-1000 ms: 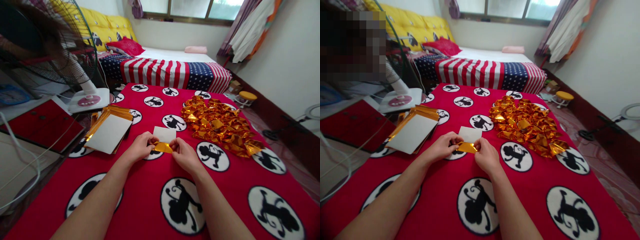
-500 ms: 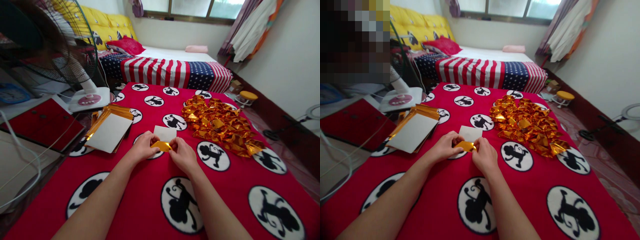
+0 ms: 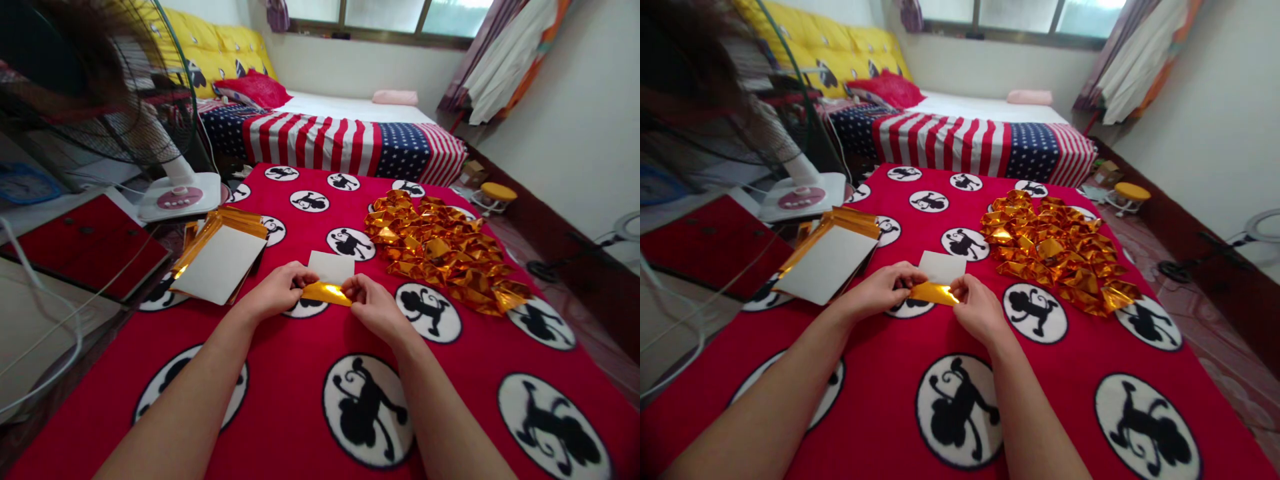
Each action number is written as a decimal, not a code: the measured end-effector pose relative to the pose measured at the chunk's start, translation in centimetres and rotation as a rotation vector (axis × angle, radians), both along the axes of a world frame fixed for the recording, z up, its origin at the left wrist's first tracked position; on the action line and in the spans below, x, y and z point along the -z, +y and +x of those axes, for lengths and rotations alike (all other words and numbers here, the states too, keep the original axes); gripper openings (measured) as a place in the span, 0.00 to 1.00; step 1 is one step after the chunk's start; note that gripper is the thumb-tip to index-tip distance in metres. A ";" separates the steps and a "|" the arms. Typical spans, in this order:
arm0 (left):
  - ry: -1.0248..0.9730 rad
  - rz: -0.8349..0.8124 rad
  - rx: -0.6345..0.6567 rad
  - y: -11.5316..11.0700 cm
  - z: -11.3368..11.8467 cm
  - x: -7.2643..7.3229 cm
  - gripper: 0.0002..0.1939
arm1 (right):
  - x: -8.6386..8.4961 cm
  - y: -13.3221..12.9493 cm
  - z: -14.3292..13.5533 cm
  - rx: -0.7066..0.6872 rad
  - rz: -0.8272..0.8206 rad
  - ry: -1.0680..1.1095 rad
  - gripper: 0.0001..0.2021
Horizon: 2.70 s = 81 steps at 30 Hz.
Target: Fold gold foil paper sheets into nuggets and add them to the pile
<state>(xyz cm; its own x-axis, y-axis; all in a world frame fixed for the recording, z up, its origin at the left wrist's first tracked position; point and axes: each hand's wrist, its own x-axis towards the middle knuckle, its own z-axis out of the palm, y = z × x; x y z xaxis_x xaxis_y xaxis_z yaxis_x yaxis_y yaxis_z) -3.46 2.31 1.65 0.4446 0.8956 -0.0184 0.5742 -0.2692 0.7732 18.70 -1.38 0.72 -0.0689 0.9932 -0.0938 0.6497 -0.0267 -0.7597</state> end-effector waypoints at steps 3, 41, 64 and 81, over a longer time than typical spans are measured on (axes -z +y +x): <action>0.000 -0.005 -0.031 -0.1 0.6 0.2 0.18 | -0.4 -0.3 -0.9 0.024 -0.007 -0.079 0.11; 0.186 0.641 0.110 -2.3 2.4 1.0 0.10 | 1.7 0.5 0.6 0.363 0.161 0.635 0.07; -0.187 0.429 -0.119 -0.7 1.1 2.2 0.11 | 1.4 -0.2 0.1 0.168 0.346 0.399 0.10; -0.273 0.556 -0.218 -1.1 1.5 1.7 0.09 | 1.2 -0.4 0.0 0.196 0.189 0.545 0.24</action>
